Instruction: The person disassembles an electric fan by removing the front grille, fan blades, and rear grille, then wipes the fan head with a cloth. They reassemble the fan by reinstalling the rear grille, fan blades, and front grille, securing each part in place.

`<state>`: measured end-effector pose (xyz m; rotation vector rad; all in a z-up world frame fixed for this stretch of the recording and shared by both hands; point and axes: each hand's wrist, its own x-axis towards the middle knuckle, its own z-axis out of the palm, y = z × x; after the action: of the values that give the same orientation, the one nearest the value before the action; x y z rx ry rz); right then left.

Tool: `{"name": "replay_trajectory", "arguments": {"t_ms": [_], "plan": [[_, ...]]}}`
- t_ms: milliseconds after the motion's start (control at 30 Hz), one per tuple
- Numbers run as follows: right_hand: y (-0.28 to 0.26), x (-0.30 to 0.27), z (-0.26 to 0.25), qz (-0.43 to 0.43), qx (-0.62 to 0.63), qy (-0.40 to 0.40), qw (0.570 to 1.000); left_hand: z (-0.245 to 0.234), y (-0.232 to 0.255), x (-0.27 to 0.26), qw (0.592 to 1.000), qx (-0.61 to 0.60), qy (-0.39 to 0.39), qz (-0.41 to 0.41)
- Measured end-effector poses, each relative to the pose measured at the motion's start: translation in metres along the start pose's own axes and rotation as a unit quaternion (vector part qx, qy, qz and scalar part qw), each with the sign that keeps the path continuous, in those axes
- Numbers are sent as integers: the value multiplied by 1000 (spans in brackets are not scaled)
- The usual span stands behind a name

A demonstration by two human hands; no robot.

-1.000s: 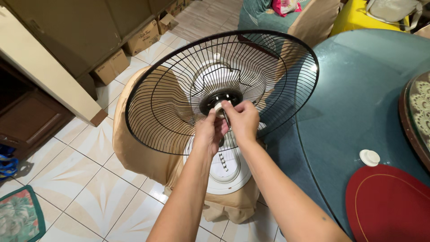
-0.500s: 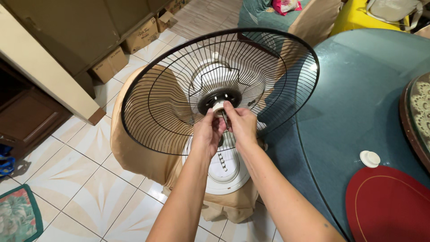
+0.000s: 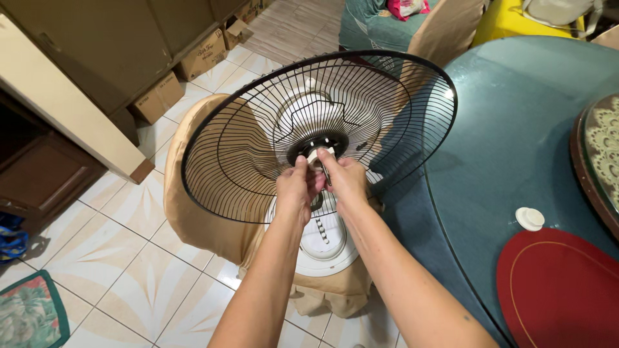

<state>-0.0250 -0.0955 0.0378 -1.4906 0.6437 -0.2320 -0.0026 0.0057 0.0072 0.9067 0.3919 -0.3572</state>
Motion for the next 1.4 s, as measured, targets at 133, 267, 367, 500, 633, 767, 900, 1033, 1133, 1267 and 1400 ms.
{"name": "replay_trajectory", "arguments": {"t_ms": [133, 267, 367, 500, 633, 767, 900, 1033, 1133, 1267, 1400], "plan": [[2, 2, 2, 101, 69, -21, 992, -7, 7, -6, 994, 102, 33, -1], [-1, 3, 7, 150, 141, -79, 975, -12, 12, -1, 985, 164, 29, 42], [1, 4, 11, 207, 214, -114, 948, -12, 12, 3, 986, 133, -15, 103], [10, 10, 13, 194, 221, -152, 943, -7, 14, -3, 960, 225, 6, 168], [26, 23, 10, 186, 238, -148, 942, 0, 14, -17, 897, 345, 45, 274], [39, 25, -3, 145, 289, -159, 933, 3, 10, -27, 848, 402, 60, 341], [37, 20, -4, 150, 332, -145, 920, 0, 8, -27, 850, 385, 40, 357], [27, 10, -3, 144, 279, -76, 946, -1, 4, -22, 866, 353, 26, 354], [22, -1, -1, 46, 185, -11, 982, -1, 1, -20, 854, 363, 34, 372], [16, -8, 4, -70, 140, 10, 988, 0, 0, -16, 832, 397, 48, 384], [3, -6, 8, -45, 75, 31, 996, 0, 1, -17, 856, 363, 43, 365]]}}
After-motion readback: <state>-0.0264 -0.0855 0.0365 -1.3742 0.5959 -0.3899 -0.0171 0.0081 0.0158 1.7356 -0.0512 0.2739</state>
